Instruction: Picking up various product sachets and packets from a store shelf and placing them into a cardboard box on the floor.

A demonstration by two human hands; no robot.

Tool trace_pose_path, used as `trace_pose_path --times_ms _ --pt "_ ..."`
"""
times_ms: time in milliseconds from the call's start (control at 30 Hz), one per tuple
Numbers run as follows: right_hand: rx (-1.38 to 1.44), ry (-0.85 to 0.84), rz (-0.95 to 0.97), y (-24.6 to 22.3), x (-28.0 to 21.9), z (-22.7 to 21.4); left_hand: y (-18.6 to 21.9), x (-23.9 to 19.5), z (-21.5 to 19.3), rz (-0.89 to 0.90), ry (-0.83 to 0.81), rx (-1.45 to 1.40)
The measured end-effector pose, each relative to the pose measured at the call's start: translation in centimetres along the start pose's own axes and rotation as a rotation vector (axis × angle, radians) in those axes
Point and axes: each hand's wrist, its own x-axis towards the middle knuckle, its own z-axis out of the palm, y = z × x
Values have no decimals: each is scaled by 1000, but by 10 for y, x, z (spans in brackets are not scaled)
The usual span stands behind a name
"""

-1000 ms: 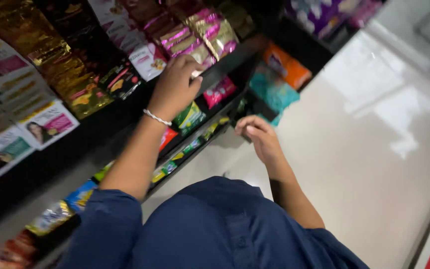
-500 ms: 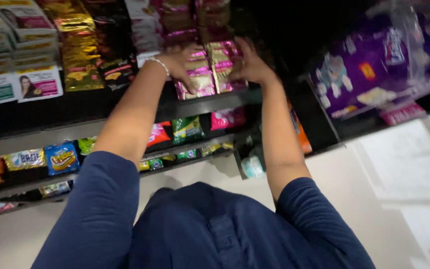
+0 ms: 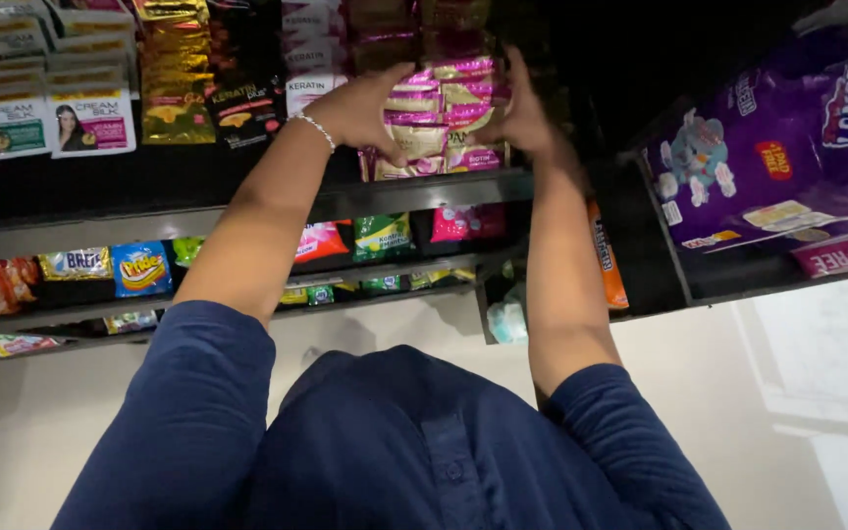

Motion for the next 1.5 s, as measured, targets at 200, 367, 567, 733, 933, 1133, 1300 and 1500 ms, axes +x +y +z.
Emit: trace_pose_path --times_ms 200,367,567,733,933,1133,1300,1500 --pt "63 33 -46 -3 -6 -9 26 -8 -13 -117 -153 -131" --pt "81 -82 18 -25 -16 -11 35 -11 -14 -172 -232 -165" --pt "133 -236 -19 -37 -21 -2 37 -14 -11 -124 -170 -124" --pt "264 -196 -28 6 -8 -9 3 -9 2 68 -47 -77" --pt "350 117 -14 4 2 -14 -14 -47 -28 48 230 -556" --pt "962 -22 -109 -41 -35 -31 -6 -171 -15 86 648 -1622" --pt "1343 -43 -77 -82 -87 82 19 -329 63 247 672 -1945" --pt "1398 -481 385 -118 -193 332 55 -512 155 49 957 -2042"
